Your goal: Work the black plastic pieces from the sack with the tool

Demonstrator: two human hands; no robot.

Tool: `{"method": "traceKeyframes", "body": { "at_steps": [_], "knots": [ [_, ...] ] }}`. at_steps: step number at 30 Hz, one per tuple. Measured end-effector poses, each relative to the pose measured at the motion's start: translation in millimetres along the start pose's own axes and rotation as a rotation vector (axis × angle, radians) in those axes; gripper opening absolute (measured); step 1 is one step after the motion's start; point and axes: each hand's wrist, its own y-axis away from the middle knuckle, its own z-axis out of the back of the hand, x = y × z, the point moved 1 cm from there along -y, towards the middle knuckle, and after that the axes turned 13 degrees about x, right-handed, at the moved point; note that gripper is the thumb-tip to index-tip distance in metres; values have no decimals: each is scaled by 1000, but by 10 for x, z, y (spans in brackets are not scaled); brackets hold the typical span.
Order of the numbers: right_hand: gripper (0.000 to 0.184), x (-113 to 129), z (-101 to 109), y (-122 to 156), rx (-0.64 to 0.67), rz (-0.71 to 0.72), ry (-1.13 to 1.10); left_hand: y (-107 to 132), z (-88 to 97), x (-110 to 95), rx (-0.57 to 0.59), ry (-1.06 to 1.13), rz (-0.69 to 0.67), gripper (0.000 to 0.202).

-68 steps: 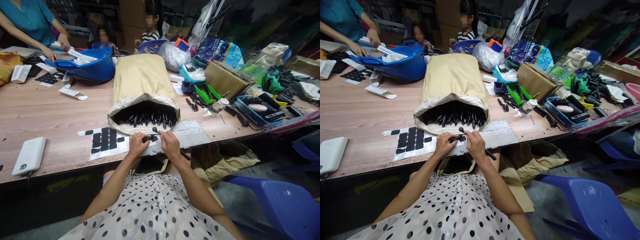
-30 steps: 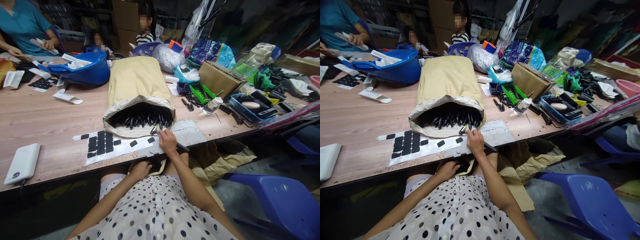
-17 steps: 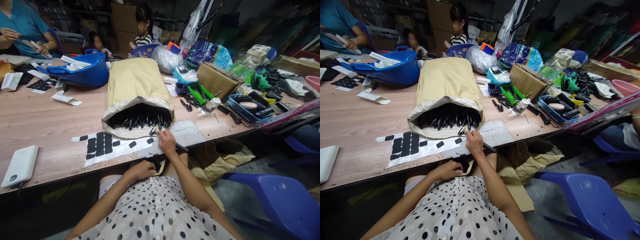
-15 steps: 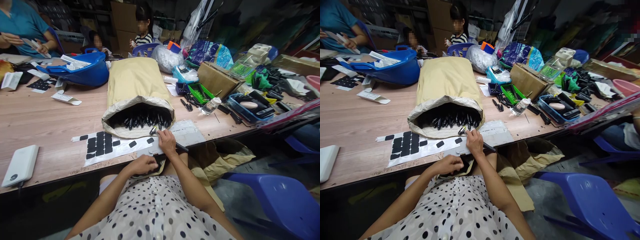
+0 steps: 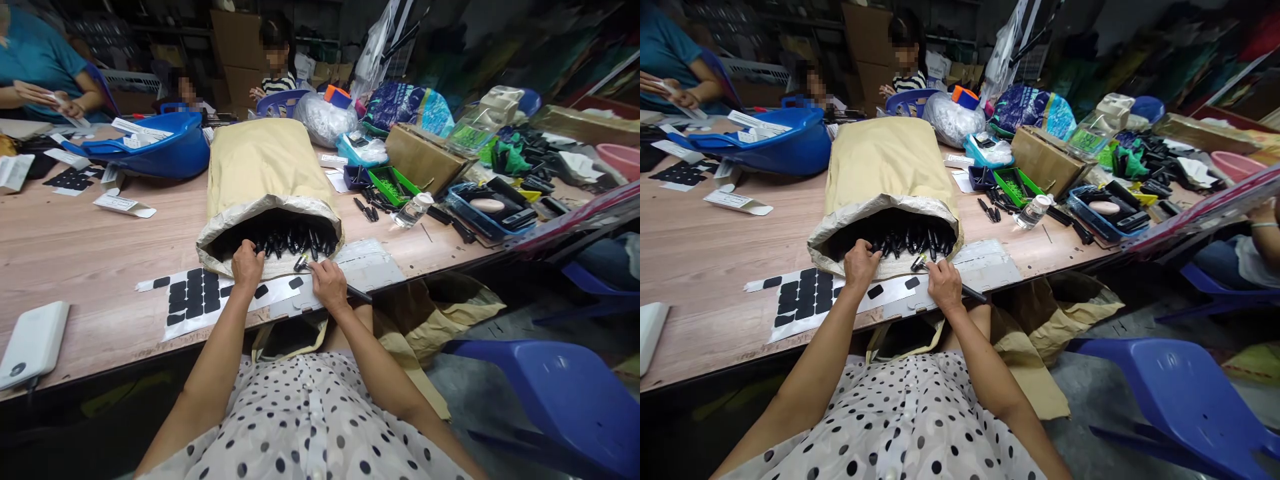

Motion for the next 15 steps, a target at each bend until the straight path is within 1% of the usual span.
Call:
{"method": "traceKeyframes", "body": {
  "at_steps": [4,6,9,12,15],
  "knots": [
    [28,8,5,4,6,-8,-1,159,26,42,72,-13,53,35],
    [28,9,11,4,3,-7,0,205,42,36,94,-24,66,38],
    [27,7,24,3,-1,-1,4,203,68,-12,93,-45,77,36],
    [27,6,34,1,1,3,7,150,89,-73,90,-78,91,30],
    [27,7,40,0,7,-1,5,103,110,-116,114,-108,159,25]
  ]
}}
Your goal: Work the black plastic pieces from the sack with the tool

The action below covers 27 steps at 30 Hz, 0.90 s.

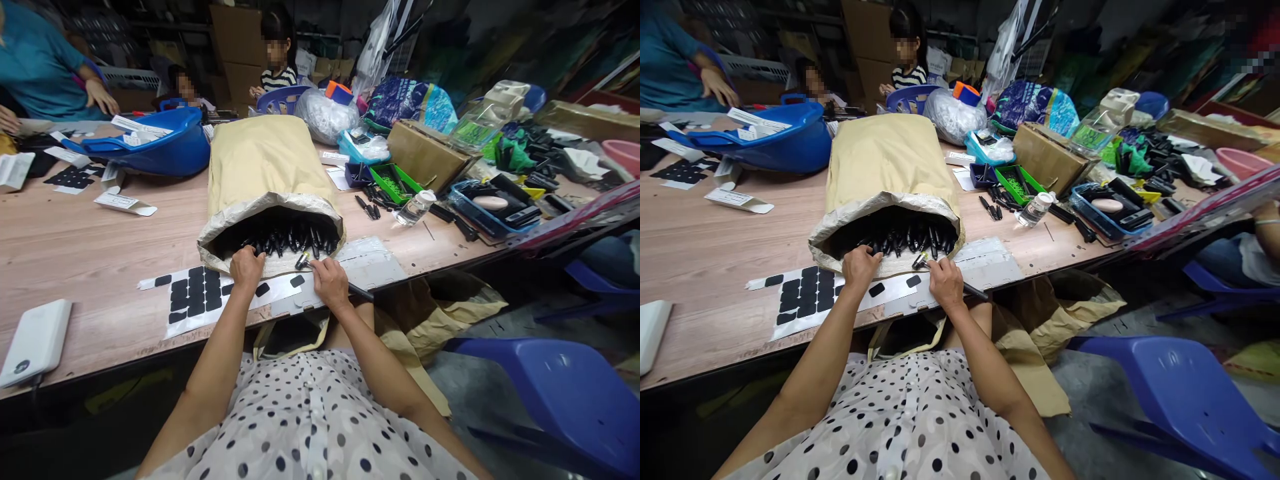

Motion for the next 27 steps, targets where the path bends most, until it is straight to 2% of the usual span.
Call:
{"method": "traceKeyframes", "body": {
  "at_steps": [3,5,7,10,14,17,20,23,27],
  "knots": [
    [27,2,1,0,12,-10,-6,3,38,-6,51,-11,51,16],
    [27,2,-1,1,20,-14,-13,33,60,15,84,26,29,9],
    [28,1,-4,1,26,-16,-21,85,57,49,119,122,-18,10],
    [29,-5,-13,3,36,-19,-25,195,-39,90,163,380,-119,9],
    [30,-9,-19,2,46,-25,-25,356,-312,65,202,653,-381,18],
    [29,-4,-11,0,41,-22,-27,437,-488,48,106,574,-528,15],
    [29,5,-2,-1,37,-21,-30,466,-554,98,19,428,-571,17],
    [28,8,-2,-2,36,-25,-26,461,-535,199,32,385,-583,20],
    [27,-8,1,-19,36,-24,-37,434,-513,314,90,393,-574,9]
  ]
}}
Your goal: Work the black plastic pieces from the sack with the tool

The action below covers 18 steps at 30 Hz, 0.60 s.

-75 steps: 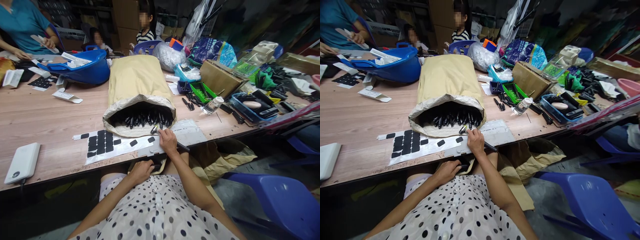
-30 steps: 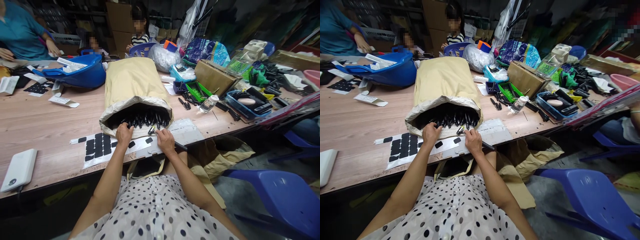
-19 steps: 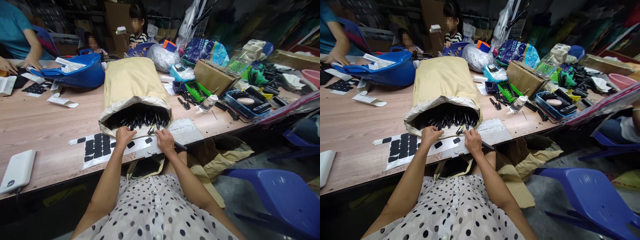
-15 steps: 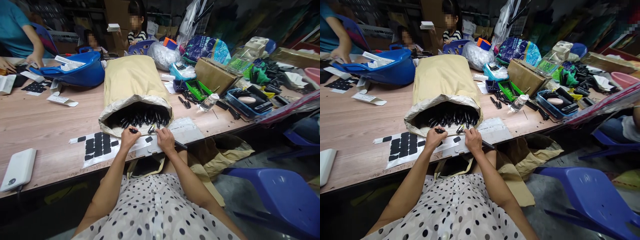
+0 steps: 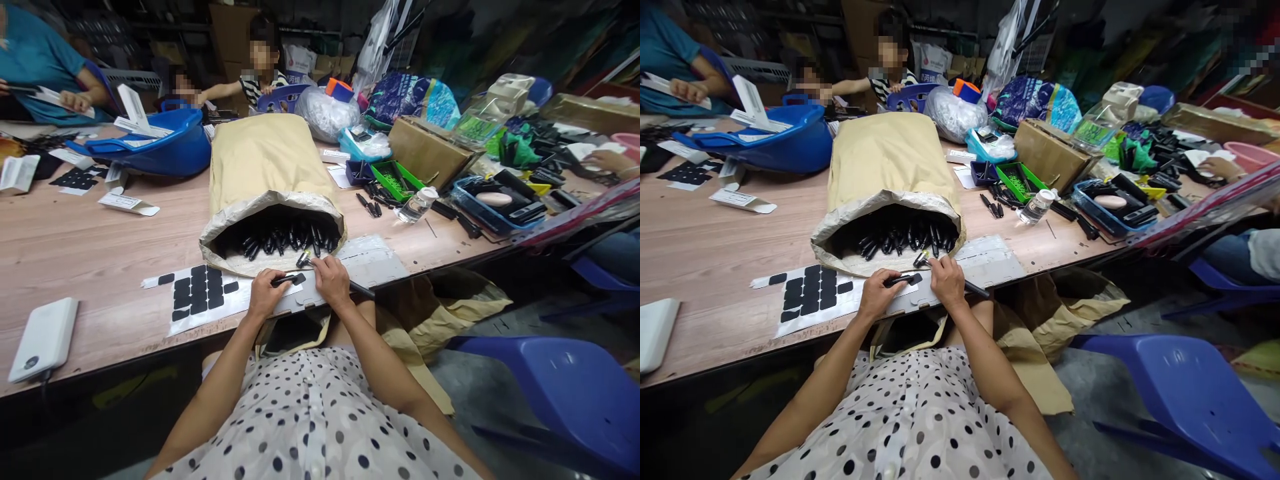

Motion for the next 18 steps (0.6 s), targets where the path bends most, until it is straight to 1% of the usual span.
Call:
{"method": "traceKeyframes", "body": {
  "at_steps": [2,4,8,10,13,16,18],
  "knots": [
    [27,-9,18,-8,6,-1,-20,7,2,33,25,1,-11,8],
    [27,-8,46,0,8,-9,-55,11,-3,55,40,-5,-40,11],
    [33,50,101,103,-37,-19,-203,8,-23,52,83,-4,-70,18],
    [34,98,120,176,-50,-7,-300,-2,-47,22,95,-42,-58,18],
    [33,161,163,260,-46,3,-395,-23,-92,-35,78,-139,-1,16],
    [33,202,247,299,-47,7,-411,-34,-122,-63,72,-182,37,17],
    [34,225,307,317,-56,17,-398,-33,-128,-60,80,-187,32,17]
  ]
}}
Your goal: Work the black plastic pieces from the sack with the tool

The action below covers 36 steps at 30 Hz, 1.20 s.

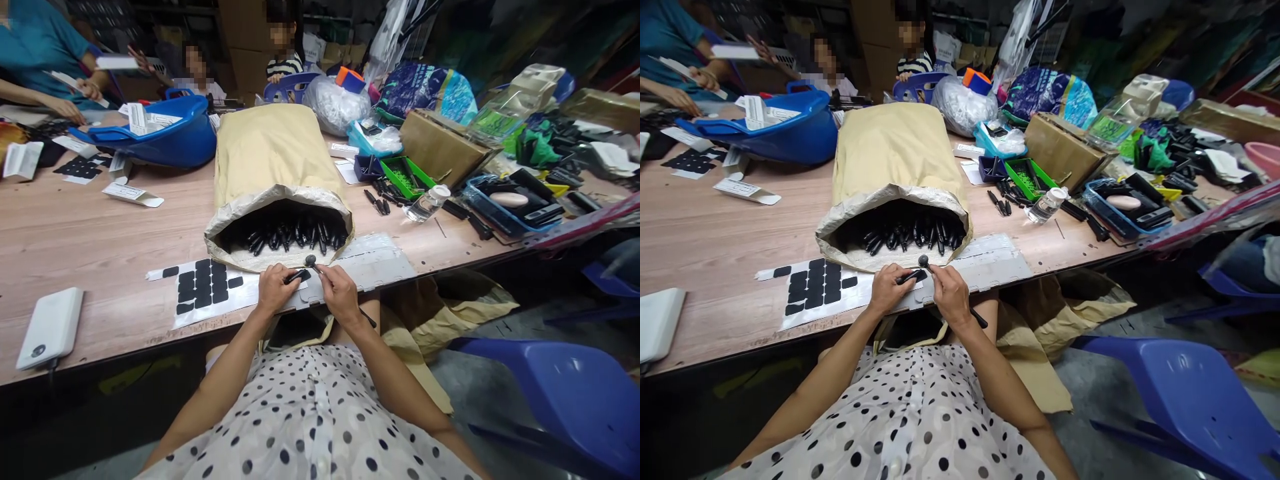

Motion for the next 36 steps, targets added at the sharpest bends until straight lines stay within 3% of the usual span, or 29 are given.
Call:
{"method": "traceKeyframes", "body": {
  "at_steps": [7,13,19,26,29,36],
  "knots": [
    [37,51,8,56,66,34,135,13,-3,7,6,-6,-11,17],
    [35,129,56,16,38,47,75,17,-3,-16,-7,17,-15,17],
    [34,200,-3,87,127,70,120,30,5,-25,-36,99,35,35],
    [34,-57,37,-109,-12,8,164,21,24,-56,-18,40,-3,19],
    [31,-234,19,-228,-4,-34,258,6,25,-16,-2,54,-38,11],
    [26,-388,-159,-235,5,-41,381,22,38,71,5,126,-49,19]
  ]
}}
